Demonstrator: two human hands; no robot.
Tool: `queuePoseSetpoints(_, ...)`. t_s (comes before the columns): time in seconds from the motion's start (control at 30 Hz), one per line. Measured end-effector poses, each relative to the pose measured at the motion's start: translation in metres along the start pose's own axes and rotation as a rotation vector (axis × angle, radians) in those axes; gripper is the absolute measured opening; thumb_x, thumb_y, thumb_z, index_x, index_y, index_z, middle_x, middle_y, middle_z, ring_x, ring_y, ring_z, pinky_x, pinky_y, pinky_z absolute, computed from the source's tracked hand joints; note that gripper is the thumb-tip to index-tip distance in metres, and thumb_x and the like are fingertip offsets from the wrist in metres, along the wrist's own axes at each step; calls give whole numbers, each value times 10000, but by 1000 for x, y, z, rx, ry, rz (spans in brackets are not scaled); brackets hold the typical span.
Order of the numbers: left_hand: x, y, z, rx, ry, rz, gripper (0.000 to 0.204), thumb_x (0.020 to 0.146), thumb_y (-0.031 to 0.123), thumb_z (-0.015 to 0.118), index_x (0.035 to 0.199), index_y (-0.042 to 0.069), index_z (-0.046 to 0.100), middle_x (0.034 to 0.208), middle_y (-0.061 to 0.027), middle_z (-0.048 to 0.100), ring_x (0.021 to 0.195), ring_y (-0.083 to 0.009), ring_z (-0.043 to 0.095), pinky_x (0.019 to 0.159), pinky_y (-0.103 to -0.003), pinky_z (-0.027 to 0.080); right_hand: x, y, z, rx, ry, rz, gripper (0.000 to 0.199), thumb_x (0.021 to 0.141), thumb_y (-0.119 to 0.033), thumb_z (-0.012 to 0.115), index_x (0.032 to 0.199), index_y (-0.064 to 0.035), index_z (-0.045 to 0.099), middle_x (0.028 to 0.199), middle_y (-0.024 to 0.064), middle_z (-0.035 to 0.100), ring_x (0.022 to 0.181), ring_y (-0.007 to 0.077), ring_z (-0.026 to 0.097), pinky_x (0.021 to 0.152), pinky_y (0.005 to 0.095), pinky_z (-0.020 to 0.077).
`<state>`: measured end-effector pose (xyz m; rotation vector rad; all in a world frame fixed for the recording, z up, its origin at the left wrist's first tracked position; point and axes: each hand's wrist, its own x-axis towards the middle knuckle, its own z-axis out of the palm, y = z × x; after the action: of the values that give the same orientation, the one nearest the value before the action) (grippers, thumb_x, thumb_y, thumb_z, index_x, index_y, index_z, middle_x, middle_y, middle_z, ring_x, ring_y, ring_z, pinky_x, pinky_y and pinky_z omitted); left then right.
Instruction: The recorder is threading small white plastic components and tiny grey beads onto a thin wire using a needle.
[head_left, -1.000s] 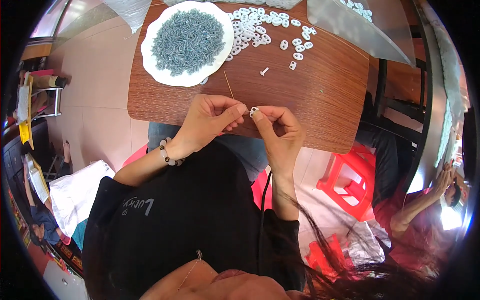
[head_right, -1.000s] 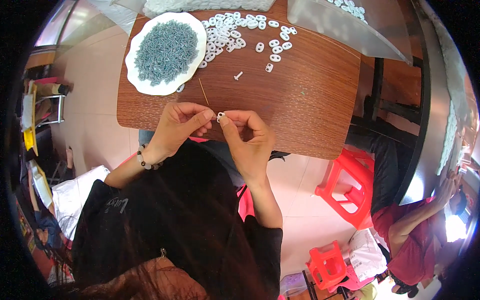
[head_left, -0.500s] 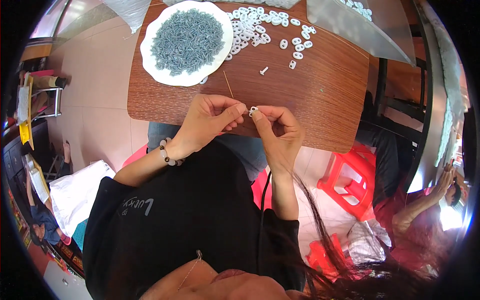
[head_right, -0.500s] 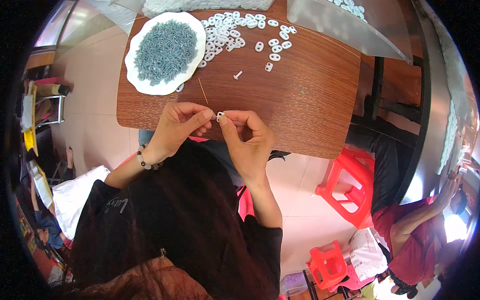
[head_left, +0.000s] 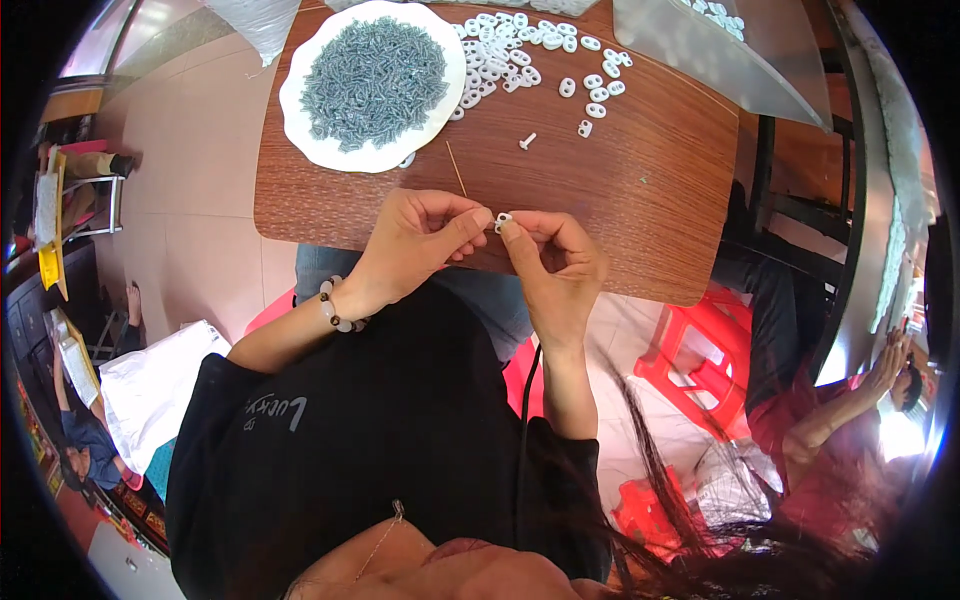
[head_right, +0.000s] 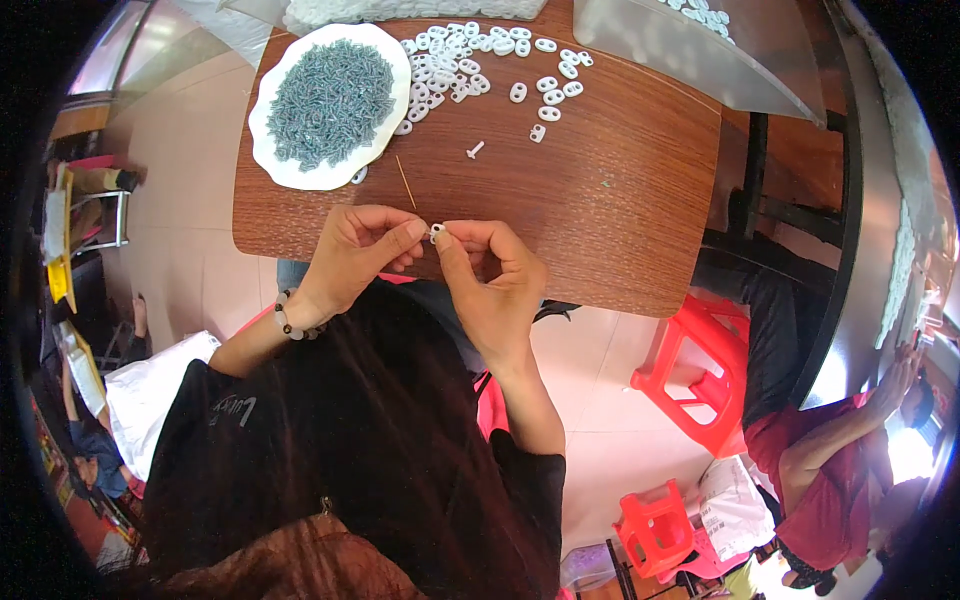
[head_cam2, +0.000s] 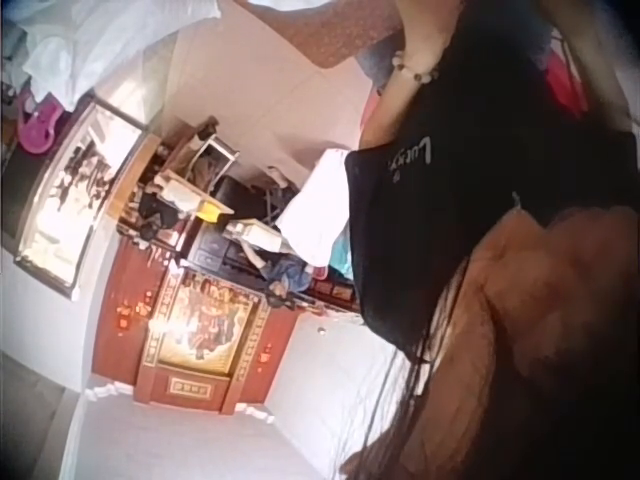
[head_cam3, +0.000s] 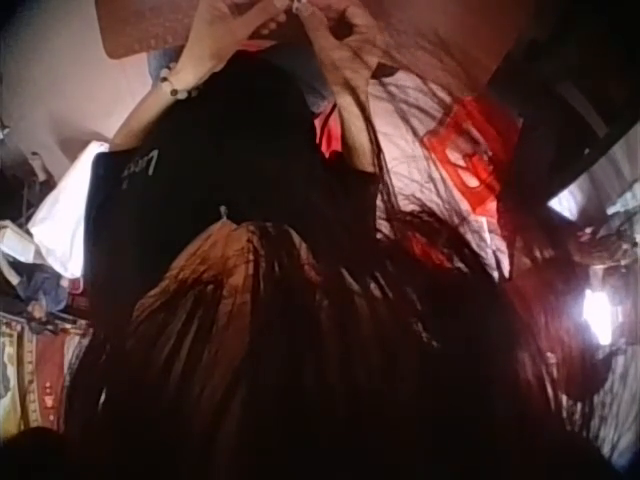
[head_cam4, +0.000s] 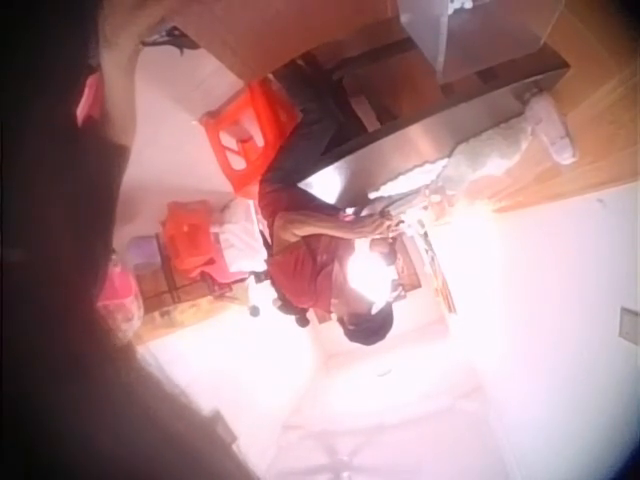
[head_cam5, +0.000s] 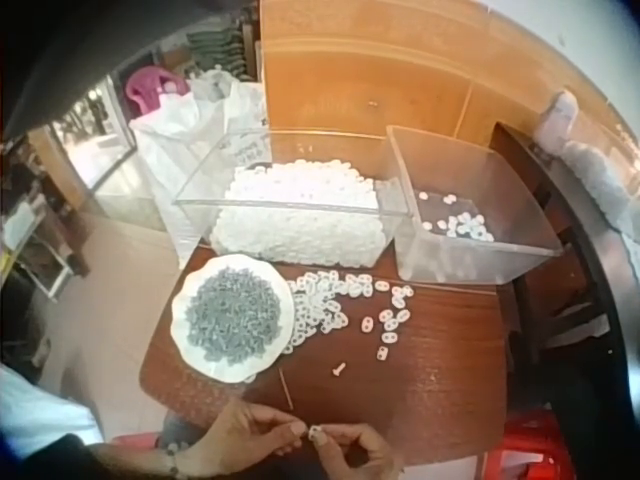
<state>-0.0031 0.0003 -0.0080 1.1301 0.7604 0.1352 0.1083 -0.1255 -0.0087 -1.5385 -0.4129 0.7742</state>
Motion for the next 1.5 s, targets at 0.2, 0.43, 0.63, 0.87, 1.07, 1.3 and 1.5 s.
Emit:
queuePoseSetpoints(0.2, -2, 2, 4, 19, 37, 36, 199, 893, 167, 650, 949, -21, 684, 745, -24, 661, 642, -39, 577, 582, -179, 475, 1, 1, 3, -9, -1, -66, 99, 835, 17, 668, 930, 36, 646, 826, 33, 656, 737, 50, 582, 673, 176, 460)
queuePoseSetpoints(0.43, -2, -1, 3, 21, 45, 80, 183, 881, 146, 662, 928, -29, 687, 734, -26, 661, 640, -43, 579, 581, -183, 475, 0, 3, 3, 5, -5, -44, 86, 841, 19, 659, 925, 33, 643, 823, 38, 657, 734, 50, 583, 667, 177, 461)
queuePoseSetpoints(0.63, -2, -2, 6, 100, 81, 156, 149, 871, 107, 663, 906, -36, 690, 718, -25, 657, 633, -46, 577, 572, -189, 469, -2, 3, 3, 8, -19, -20, 79, 843, 20, 656, 920, 28, 641, 818, 33, 656, 724, 49, 581, 660, 176, 462)
queuePoseSetpoints(0.87, -5, 0, 10, 130, 112, 207, 145, 873, 99, 655, 888, -41, 689, 707, -30, 652, 622, -52, 573, 559, -195, 466, -3, -5, 4, 33, -45, -31, 70, 835, 12, 670, 901, 27, 650, 802, 25, 655, 708, 45, 578, 643, 171, 463)
queuePoseSetpoints(1.07, -3, 2, 6, 106, 59, 101, 176, 891, 136, 645, 898, -34, 691, 709, -32, 654, 613, -52, 582, 560, -197, 477, -3, 5, 7, 66, -10, -10, 72, 838, 5, 669, 906, 24, 656, 799, 30, 656, 699, 52, 579, 649, 172, 462)
queuePoseSetpoints(1.3, -1, 6, 3, -42, -22, 24, 229, 928, 213, 601, 943, 0, 685, 760, -44, 673, 631, -61, 596, 578, -192, 499, 1, -8, 5, 134, -23, 6, 80, 849, -26, 666, 914, 20, 659, 813, 22, 651, 737, 47, 573, 677, 176, 450)
queuePoseSetpoints(1.5, 1, 1, 0, -189, -29, -3, 241, 937, 222, 580, 934, 6, 685, 777, -67, 682, 647, -81, 609, 609, -203, 496, 2, -9, 7, 150, -9, 5, 77, 851, -28, 665, 916, 13, 660, 821, 12, 645, 746, 43, 564, 690, 179, 444)
